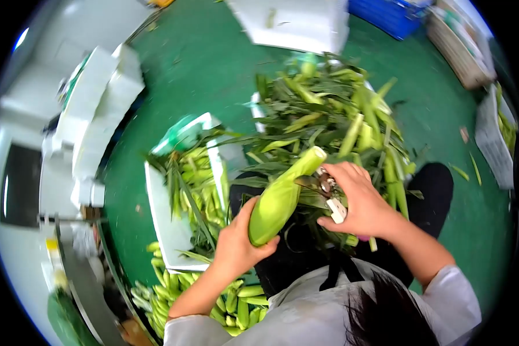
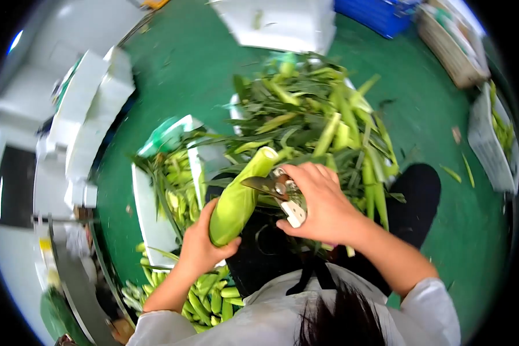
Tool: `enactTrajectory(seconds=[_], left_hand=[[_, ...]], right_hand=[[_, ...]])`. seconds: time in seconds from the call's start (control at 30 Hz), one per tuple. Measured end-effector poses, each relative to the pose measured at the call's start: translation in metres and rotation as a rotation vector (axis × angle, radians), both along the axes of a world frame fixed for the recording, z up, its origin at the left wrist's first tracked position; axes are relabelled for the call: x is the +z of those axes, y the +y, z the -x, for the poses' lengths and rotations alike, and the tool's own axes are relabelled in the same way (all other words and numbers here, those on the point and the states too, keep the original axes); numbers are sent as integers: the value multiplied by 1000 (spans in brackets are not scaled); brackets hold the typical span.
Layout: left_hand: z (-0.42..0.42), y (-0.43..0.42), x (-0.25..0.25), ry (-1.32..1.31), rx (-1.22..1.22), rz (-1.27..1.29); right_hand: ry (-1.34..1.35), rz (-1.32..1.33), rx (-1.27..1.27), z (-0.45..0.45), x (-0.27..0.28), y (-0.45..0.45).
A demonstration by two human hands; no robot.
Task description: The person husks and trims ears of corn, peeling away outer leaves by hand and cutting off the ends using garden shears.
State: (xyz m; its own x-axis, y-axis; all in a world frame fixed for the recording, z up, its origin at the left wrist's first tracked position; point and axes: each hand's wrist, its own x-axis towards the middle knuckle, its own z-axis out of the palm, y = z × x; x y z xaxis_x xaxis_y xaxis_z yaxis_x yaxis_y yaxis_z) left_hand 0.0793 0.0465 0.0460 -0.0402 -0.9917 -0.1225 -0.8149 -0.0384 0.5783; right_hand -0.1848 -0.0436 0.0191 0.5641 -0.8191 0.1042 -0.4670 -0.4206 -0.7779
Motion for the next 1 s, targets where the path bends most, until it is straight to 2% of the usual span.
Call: enactTrajectory(seconds=[0.17,0.27,0.33,0.37,0.4,0.43,0.47,0.5,0.53,0.57,0.67,0.7,0.73,0.8,0.87,0.93,1.0], left_hand=[[27,-19,-22,236,-130,-365],[28,-22,-46,460,-94,-575],[30,-20,-45,458,-81,-580],[31,-17,-44,423,-60,-549],[35,-16,-44,393,-36,-513],[40,-16,-39,112,-179,-268],[51,-15,-32,57,-161,-234],[65,-13,-26,2,-146,-197],[72,-13,-22,-53,-131,-160],[71,-12,-26,-16,-166,-94],[48,-19,-32,1027,65,-310],[43,-18,-25,1014,148,-340],[37,-17,-14,1143,179,-427],[19,-27,-13,1332,213,-280],[12,-38,-20,1458,234,16],[17,-45,-18,1448,327,228],[14,-47,-19,1379,298,362]], right_hand=[[-71,-23,49,55,-43,-8],[75,-382,51,72,-62,4],[-202,-938,-60,78,-73,18],[-202,-965,-46,80,-77,19],[-365,-948,-132,76,-81,22],[-528,-928,-219,64,-77,27],[-692,-905,-311,53,-71,30],[-692,-844,-353,41,-62,27],[-741,-901,-363,34,-56,24],[-789,-851,-394,29,-52,23],[-987,-658,-455,25,-49,7],[-963,-661,-395,35,-52,-3],[-934,-664,-326,47,-54,-15],[-204,-490,-355,64,-35,-43],[203,76,-482,52,-20,-41],[10,286,-547,44,-4,-26],[-500,-157,-375,40,32,4]])
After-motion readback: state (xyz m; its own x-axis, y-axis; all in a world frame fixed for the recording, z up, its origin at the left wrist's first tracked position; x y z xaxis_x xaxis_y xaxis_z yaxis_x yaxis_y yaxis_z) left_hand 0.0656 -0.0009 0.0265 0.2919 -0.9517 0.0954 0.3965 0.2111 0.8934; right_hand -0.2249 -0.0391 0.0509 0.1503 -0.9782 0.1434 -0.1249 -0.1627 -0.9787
